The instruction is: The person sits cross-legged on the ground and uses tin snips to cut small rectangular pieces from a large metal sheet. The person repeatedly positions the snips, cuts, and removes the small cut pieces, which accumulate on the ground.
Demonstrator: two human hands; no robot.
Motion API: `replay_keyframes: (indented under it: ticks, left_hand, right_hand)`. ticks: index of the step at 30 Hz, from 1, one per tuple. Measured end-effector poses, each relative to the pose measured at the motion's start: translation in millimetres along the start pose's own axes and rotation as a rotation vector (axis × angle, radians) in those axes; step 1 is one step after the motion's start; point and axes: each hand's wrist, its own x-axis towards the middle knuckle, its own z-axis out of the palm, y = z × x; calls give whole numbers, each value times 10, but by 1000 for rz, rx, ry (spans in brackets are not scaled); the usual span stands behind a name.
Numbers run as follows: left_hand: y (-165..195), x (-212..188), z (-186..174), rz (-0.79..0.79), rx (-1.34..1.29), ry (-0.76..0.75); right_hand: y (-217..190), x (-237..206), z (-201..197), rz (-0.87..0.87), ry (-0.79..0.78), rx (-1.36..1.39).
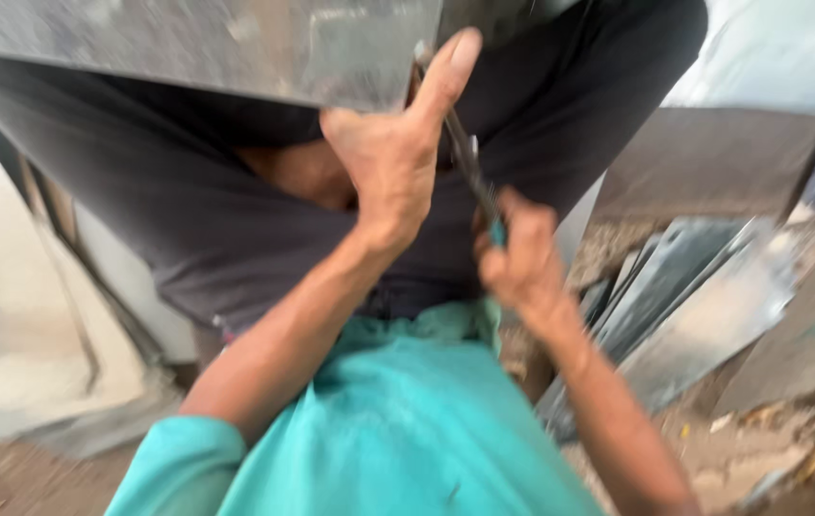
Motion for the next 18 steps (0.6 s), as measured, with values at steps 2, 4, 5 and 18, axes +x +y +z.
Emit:
replay_keyframes:
  ticks: [2,4,5,18]
  left_hand:
    - [-229,35,22,176,50,14]
    - [-497,92,-147,431,159,-52]
    - [-605,121,-243,459,203,-91]
    - [-842,270,-491,992,626,-50]
  right_hand:
    - [-3,-26,90,48,-42,135]
    - [-46,-112,223,206,-72,233]
    - [-49,-120,270,195,-58,267]
    - [125,-137,352,207,6,504]
